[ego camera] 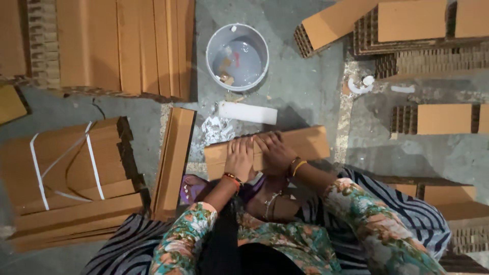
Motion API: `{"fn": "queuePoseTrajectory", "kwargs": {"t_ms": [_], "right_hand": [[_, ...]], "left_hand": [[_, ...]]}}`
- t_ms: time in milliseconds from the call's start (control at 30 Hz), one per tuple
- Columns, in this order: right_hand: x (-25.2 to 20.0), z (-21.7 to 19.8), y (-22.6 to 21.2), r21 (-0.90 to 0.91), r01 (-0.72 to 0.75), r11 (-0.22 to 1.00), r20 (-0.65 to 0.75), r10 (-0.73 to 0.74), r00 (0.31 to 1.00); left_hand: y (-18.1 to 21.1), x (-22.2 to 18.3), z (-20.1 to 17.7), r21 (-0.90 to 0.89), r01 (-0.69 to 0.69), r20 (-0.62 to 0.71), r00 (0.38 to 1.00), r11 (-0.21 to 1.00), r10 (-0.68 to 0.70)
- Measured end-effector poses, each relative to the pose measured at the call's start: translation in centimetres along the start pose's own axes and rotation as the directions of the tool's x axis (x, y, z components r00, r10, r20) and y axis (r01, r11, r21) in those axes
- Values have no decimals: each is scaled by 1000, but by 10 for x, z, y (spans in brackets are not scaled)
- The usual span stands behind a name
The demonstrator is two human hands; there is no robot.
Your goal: The person assembles cardboard components by hand, applying adhesive from a white bottle and joining corrugated pieces together while seated on the floor surrounded by packaging materials.
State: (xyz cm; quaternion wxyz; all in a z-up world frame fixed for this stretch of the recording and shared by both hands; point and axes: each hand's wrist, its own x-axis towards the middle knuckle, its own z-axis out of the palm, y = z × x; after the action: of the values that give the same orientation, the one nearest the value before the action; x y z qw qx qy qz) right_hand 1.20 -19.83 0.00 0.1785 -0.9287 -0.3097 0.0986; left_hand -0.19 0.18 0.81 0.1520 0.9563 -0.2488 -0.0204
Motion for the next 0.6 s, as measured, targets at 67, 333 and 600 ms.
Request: {"fn": "queuePoseTrajectory", "kwargs": {"t_ms": [67, 333, 600], "right_hand": [[-3, -4, -4, -16, -10, 1000, -3, 10, 1000], [4, -32, -13, -46, 130, 991, -135, -135, 982], [-35, -70, 40, -193, 252, 948, -32, -263, 964]], "left_hand": [[1, 0, -2, 102, -28, -42, 999, 994, 32], [10, 1, -29, -80, 11, 38, 999, 997, -8], [-38, -21, -66, -27, 33, 159, 987, 999, -29]]}}
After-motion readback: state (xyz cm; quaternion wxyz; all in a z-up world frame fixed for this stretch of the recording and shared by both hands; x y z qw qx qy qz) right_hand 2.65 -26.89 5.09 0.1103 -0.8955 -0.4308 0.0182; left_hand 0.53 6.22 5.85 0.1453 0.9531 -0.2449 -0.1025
